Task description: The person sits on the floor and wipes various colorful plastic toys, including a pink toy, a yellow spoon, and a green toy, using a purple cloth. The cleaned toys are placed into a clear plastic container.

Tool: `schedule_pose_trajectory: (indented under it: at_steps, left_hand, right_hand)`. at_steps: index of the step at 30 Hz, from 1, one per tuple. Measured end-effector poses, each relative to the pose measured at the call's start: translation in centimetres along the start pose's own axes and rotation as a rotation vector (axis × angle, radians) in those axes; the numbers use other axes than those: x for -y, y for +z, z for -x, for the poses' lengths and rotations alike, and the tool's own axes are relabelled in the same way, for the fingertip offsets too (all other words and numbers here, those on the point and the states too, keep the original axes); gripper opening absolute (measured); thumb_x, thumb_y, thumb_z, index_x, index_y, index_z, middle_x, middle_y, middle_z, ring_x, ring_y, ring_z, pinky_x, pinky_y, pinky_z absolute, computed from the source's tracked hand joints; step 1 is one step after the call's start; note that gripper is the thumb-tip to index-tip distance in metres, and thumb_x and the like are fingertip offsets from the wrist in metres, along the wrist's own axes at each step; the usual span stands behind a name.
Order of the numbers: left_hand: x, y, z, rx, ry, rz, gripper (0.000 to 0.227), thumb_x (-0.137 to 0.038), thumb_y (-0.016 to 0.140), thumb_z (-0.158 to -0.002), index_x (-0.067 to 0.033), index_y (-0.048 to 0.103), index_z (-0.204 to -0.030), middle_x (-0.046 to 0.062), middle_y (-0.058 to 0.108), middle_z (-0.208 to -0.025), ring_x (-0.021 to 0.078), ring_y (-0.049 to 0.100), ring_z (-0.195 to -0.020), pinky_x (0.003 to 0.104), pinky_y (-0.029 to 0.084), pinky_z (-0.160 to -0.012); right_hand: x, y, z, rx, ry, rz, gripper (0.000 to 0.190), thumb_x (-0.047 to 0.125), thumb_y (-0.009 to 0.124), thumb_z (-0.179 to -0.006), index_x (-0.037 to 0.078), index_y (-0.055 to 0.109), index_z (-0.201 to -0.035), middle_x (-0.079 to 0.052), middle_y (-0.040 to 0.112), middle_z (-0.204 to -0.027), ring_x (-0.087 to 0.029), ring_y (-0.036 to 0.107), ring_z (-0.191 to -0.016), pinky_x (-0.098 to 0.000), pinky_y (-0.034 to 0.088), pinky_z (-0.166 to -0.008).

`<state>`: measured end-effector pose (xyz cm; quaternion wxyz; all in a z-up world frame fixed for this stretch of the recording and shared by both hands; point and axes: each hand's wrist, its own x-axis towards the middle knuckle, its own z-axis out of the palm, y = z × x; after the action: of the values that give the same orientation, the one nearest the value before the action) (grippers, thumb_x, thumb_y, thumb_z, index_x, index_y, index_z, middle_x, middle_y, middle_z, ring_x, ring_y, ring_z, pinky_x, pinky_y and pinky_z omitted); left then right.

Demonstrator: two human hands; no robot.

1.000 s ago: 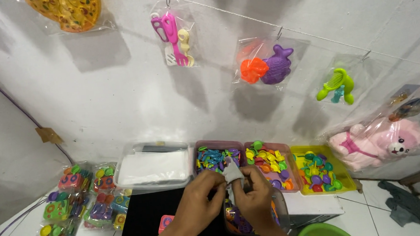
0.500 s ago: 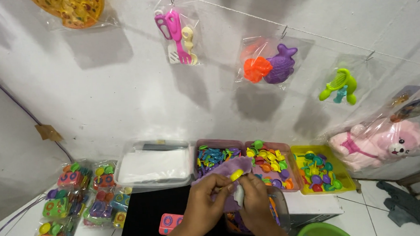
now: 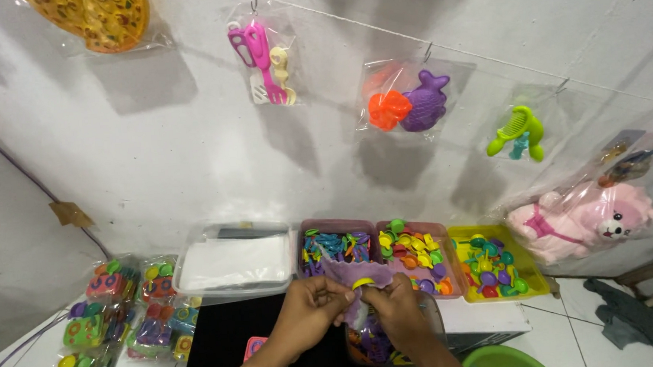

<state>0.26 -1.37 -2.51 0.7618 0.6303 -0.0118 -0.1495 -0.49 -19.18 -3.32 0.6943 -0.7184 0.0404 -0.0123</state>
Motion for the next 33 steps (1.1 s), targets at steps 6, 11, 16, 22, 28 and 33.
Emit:
schedule_pose_trajectory:
  at_steps: [6, 11, 16, 22, 28, 33]
  left_hand:
    - [-1.7, -0.3, 0.8, 0.049, -0.033, -0.060, 0.008, -0.002, 0.078, -0.090, 0.0022, 0.076, -0.084, 0.012, 0.069, -0.063, 0.0154, 0.061, -0.052, 0.027, 0.052, -0.056]
    - [-1.4, -0.8, 0.9, 0.039, -0.008, -0.090, 0.008, -0.005, 0.077, -0.091, 0.0005, 0.075, -0.086, 0.011, 0.070, -0.063, 0.0149, 0.063, -0.054, 0.026, 0.054, -0.058]
    - [-1.4, -1.1, 1.3, 0.001, 0.021, -0.085, 0.010, -0.008, 0.079, -0.090, 0.0003, 0.075, -0.087, 0.012, 0.073, -0.066, 0.0161, 0.066, -0.055, 0.026, 0.056, -0.058]
    - [-1.4, -2.3, 1.1, -0.155, 0.084, -0.157, 0.006, -0.004, 0.072, -0.088, -0.0050, 0.077, -0.092, 0.009, 0.073, -0.067, 0.0132, 0.065, -0.058, 0.024, 0.051, -0.062]
    - [0.7, -4.8, -1.6, 0.000, -0.064, -0.760, 0.020, -0.030, 0.069, -0.097, -0.0140, 0.069, -0.085, 0.001, 0.068, -0.080, 0.0130, 0.060, -0.077, 0.031, 0.046, -0.074]
    - [11.2, -7.5, -6.8, 0.284, -0.104, -1.289, 0.019, -0.014, 0.054, -0.084, -0.0036, 0.068, -0.077, 0.016, 0.075, -0.085, 0.0352, 0.074, -0.084, 0.045, 0.052, -0.069]
  right_hand:
    - [1.9, -0.2, 0.7, -0.008, -0.254, 0.193, 0.024, 0.004, 0.078, -0.077, 0.006, 0.078, -0.101, -0.003, 0.079, -0.101, -0.016, 0.074, -0.098, -0.0294, 0.056, -0.089]
    - [3.7, 0.7, 1.9, -0.010, -0.403, 0.231, 0.013, 0.004, 0.078, -0.079, 0.008, 0.073, -0.091, -0.001, 0.070, -0.082, -0.013, 0.066, -0.076, -0.0268, 0.052, -0.071]
    - [3.2, 0.7, 2.1, -0.062, -0.343, 0.192, 0.019, 0.007, 0.086, -0.078, 0.006, 0.073, -0.091, -0.004, 0.073, -0.080, -0.013, 0.069, -0.072, -0.0264, 0.058, -0.064]
    - [3.7, -1.6, 1.8, -0.216, -0.217, 0.232, 0.018, 0.005, 0.083, -0.080, 0.003, 0.078, -0.097, -0.008, 0.078, -0.091, -0.018, 0.074, -0.079, -0.0269, 0.069, -0.068]
    - [4.8, -6.8, 1.8, -0.248, -0.071, -0.596, 0.037, 0.007, 0.061, -0.092, -0.006, 0.061, -0.127, -0.020, 0.063, -0.121, -0.036, 0.061, -0.115, -0.0506, 0.052, -0.103]
    - [0.5, -11.4, 0.4, -0.340, -0.054, -0.912, 0.025, 0.032, 0.063, -0.102, 0.011, 0.073, -0.097, -0.004, 0.070, -0.086, -0.026, 0.069, -0.093, -0.0410, 0.058, -0.085]
